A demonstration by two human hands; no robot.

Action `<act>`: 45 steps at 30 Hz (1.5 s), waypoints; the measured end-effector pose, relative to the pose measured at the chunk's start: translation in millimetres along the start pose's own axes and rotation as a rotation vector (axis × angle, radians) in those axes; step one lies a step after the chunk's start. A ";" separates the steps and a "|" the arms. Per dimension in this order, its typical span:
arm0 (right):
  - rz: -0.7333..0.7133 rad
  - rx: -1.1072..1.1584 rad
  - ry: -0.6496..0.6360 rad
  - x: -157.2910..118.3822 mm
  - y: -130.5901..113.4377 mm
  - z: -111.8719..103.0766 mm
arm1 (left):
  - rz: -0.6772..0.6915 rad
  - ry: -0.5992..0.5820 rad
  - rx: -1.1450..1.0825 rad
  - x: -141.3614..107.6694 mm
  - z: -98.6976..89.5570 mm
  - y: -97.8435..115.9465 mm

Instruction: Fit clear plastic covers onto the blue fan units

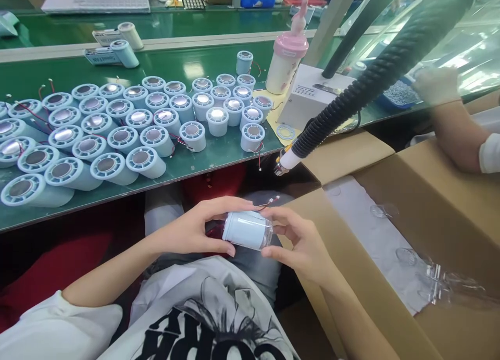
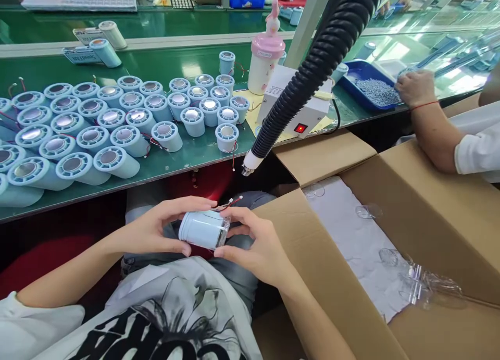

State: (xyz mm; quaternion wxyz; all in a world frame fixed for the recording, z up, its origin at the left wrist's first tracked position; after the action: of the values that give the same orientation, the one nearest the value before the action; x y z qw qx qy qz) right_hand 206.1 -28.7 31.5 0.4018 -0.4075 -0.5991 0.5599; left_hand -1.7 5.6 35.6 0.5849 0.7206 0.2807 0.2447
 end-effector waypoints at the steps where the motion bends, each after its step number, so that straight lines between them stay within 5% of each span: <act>1: 0.021 0.028 -0.003 0.2 0.0 0.4 | 0.003 0.002 0.006 0.0 -0.1 0.1; 27: 0.516 0.532 0.007 1.7 29.4 18.5 | 0.036 -0.021 0.054 -0.3 1.4 3.9; 38: 0.563 0.600 0.046 8.3 40.9 19.1 | -0.122 -0.017 -0.080 8.5 1.0 -3.5; 42: 0.495 0.562 0.184 0.0 53.4 5.6 | -0.145 0.172 0.064 -1.3 -10.9 -3.9; 45: 0.439 0.520 0.282 -20.8 69.2 -17.4 | -0.189 0.488 0.084 -45.7 -49.0 -4.7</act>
State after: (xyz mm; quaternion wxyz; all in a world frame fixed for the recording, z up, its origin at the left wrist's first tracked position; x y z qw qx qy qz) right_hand 232.2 -39.4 -37.3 0.4410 -0.4839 -0.2736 0.7047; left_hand -68.7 9.4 39.5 0.4899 0.6344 0.4894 0.3434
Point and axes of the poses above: each hand's wrist, its own x-axis towards the middle knuckle, its own z-axis out of the palm, y = z × x, the point moved 3 cm from there along x, towards the middle knuckle
